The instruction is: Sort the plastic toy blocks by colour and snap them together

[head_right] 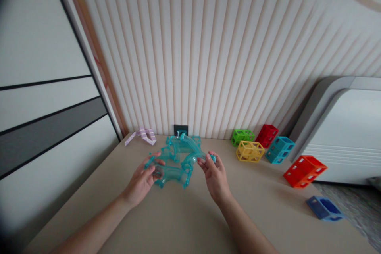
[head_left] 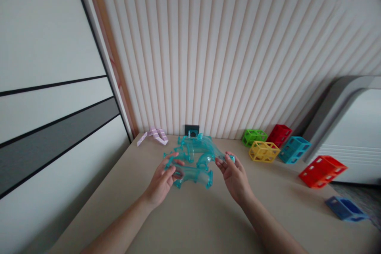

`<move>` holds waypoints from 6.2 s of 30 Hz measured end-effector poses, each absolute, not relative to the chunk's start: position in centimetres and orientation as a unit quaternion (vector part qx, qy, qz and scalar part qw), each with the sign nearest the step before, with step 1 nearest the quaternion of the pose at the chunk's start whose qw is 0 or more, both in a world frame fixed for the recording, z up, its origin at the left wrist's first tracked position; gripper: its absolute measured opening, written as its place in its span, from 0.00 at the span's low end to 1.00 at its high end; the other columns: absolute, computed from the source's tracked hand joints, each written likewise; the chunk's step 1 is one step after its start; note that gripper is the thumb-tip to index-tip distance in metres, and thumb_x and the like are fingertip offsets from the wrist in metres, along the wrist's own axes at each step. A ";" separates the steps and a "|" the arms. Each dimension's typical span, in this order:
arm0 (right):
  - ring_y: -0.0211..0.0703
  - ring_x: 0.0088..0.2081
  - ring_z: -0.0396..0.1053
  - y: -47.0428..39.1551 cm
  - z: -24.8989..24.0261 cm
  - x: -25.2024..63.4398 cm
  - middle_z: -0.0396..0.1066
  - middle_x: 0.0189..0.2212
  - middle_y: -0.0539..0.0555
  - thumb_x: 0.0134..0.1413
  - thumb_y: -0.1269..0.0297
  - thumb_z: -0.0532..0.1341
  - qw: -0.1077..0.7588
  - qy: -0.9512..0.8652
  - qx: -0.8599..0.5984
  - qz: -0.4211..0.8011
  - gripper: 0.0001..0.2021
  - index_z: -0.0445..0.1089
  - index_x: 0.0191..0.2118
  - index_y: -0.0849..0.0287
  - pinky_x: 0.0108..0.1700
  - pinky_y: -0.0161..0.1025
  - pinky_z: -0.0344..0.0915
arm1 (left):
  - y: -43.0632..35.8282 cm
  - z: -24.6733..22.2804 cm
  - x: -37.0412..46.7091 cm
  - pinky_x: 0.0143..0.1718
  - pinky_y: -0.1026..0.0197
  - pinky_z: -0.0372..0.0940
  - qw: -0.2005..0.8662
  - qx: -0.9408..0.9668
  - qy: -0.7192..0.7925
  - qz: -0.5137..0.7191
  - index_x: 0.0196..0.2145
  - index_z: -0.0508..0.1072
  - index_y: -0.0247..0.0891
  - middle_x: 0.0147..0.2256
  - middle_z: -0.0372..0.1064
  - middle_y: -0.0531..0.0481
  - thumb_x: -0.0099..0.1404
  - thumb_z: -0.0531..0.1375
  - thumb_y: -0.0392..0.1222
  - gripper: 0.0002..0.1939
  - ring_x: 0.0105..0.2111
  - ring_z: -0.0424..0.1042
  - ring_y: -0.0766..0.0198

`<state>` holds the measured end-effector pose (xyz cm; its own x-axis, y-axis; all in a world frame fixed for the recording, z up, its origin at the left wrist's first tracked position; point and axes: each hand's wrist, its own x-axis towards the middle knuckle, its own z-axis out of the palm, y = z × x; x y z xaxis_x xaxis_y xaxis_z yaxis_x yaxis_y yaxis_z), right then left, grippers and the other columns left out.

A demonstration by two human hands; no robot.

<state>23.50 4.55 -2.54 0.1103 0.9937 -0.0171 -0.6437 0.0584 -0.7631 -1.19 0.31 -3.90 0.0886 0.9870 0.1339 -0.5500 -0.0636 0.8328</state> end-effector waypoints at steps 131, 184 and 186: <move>0.47 0.41 0.71 5.0 -5.4 24.8 0.77 0.39 0.54 0.59 0.45 0.64 0.567 -0.530 -0.370 0.510 0.19 0.78 0.45 0.54 0.43 0.41 0.67 | 0.8 -4.4 -0.7 0.54 0.52 0.68 0.596 0.461 0.378 0.537 0.50 0.73 0.37 0.48 0.78 0.40 0.56 0.72 0.51 0.27 0.45 0.79 0.52; 0.47 0.40 0.74 5.0 -4.9 26.1 0.75 0.47 0.57 0.59 0.53 0.64 0.463 -0.690 -0.427 0.357 0.28 0.63 0.63 0.53 0.47 0.47 0.70 | 1.0 -4.7 -0.8 0.54 0.51 0.69 0.505 0.489 0.430 0.567 0.49 0.73 0.37 0.49 0.76 0.40 0.56 0.70 0.53 0.27 0.50 0.75 0.50; 0.47 0.41 0.74 5.0 -5.1 25.9 0.75 0.47 0.57 0.59 0.53 0.64 0.470 -0.681 -0.420 0.372 0.28 0.63 0.62 0.53 0.47 0.47 0.70 | 1.1 -5.2 -0.9 0.53 0.51 0.70 0.500 0.490 0.430 0.570 0.50 0.72 0.37 0.50 0.75 0.39 0.57 0.70 0.53 0.27 0.50 0.75 0.50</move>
<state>25.94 5.05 -5.09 -0.2053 0.9220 0.3284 0.2226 0.3707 -0.9017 -0.86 1.09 -5.22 -0.0191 0.9915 0.1286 -0.1476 -0.1300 0.9805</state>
